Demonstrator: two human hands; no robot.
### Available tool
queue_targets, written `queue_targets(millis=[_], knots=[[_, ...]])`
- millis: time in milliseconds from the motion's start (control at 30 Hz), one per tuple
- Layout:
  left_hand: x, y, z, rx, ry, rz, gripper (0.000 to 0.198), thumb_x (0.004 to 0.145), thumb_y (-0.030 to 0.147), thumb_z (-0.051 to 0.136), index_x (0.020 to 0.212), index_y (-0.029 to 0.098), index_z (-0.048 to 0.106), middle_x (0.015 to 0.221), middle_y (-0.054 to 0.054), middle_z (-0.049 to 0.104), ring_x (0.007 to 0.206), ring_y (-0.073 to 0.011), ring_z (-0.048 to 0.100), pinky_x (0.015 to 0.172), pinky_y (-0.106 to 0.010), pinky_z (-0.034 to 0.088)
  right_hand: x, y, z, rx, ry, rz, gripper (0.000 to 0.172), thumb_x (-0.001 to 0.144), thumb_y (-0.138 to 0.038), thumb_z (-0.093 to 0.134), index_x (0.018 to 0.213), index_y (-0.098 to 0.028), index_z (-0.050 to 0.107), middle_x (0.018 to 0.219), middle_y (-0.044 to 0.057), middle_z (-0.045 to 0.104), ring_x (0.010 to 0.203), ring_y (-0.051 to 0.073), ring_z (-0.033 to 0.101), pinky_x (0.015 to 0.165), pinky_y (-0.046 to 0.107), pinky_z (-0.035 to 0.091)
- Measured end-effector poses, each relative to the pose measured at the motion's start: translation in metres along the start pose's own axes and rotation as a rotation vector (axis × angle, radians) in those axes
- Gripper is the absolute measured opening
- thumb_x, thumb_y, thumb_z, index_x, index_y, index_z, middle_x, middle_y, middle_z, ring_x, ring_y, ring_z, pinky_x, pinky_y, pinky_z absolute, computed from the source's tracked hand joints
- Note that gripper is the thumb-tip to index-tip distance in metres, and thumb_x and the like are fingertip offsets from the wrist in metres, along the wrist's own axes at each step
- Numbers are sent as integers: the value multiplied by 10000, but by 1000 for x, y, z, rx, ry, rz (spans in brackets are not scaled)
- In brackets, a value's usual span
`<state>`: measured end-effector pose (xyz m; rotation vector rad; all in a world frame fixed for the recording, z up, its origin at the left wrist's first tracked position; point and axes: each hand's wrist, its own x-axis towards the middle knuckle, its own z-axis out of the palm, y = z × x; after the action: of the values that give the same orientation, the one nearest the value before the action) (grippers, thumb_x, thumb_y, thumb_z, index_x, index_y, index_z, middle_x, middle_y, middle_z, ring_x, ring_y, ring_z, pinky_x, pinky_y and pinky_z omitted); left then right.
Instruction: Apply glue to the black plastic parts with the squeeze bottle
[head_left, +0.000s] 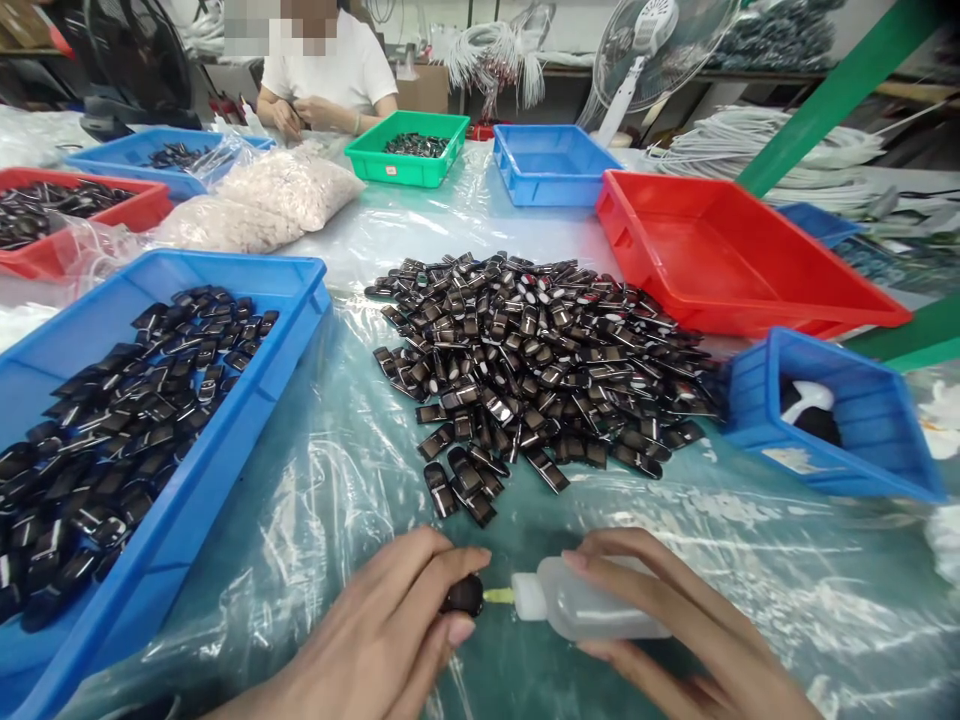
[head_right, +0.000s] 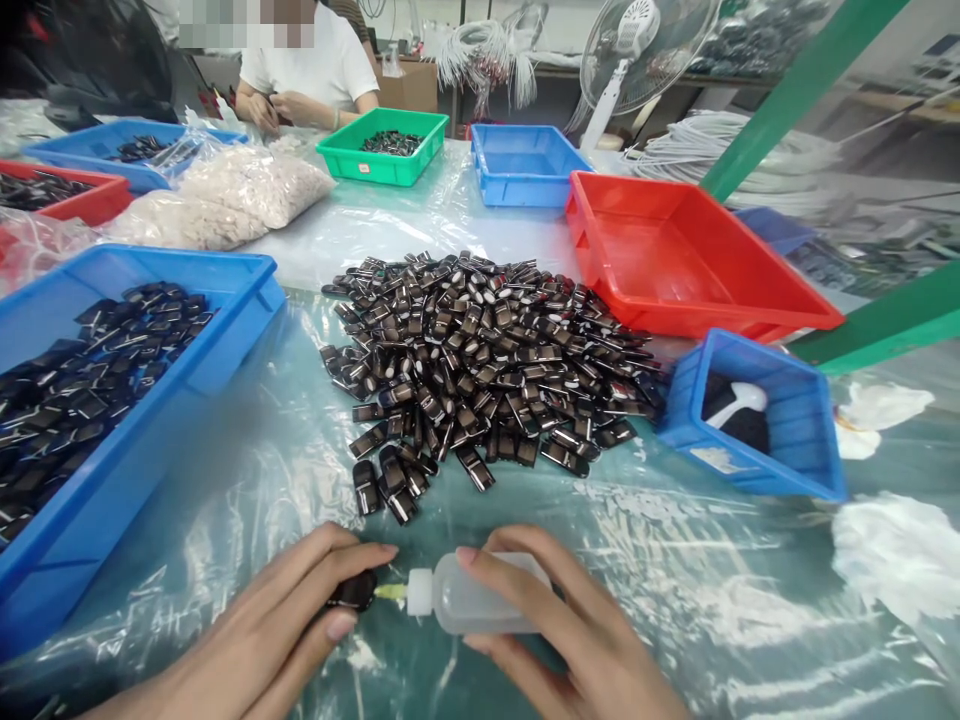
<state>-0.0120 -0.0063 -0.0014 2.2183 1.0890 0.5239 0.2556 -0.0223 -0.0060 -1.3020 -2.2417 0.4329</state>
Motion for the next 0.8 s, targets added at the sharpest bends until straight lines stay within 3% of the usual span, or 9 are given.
queue_targets(millis=[167,367,600,800], knots=[[1,-6,6,-21,21,57,257,1030,353,403,1231,248,525,1020,-43,664,927,-188,691,806,-244,588,1,1,-2,-2,-20,-17,251,948,-313,533,1196,-307,574,1109,35,662,986,111,716,698,76,568],[1,-5,7,-15,81,101,271,1049,389,322,1236,274,481,990,-34,691,864,-207,680,732,-282,582,2,1,-5,-54,-5,-31,222,956,-305,507,1166,-316,579,1104,18,674,1003,102,707,804,106,551],[3,0,1,35,45,80,289,1053,419,295,1233,267,461,968,-23,719,818,-193,693,697,-271,588,4,2,-3,-36,16,-47,265,929,-238,520,1173,-314,589,1093,26,684,985,113,715,756,107,569],[3,-5,8,14,118,140,299,1053,418,282,1219,257,471,904,-32,714,757,-205,688,601,-274,581,7,-3,-5,-36,36,-41,262,928,-238,530,1168,-316,599,1068,18,696,944,106,726,759,108,568]])
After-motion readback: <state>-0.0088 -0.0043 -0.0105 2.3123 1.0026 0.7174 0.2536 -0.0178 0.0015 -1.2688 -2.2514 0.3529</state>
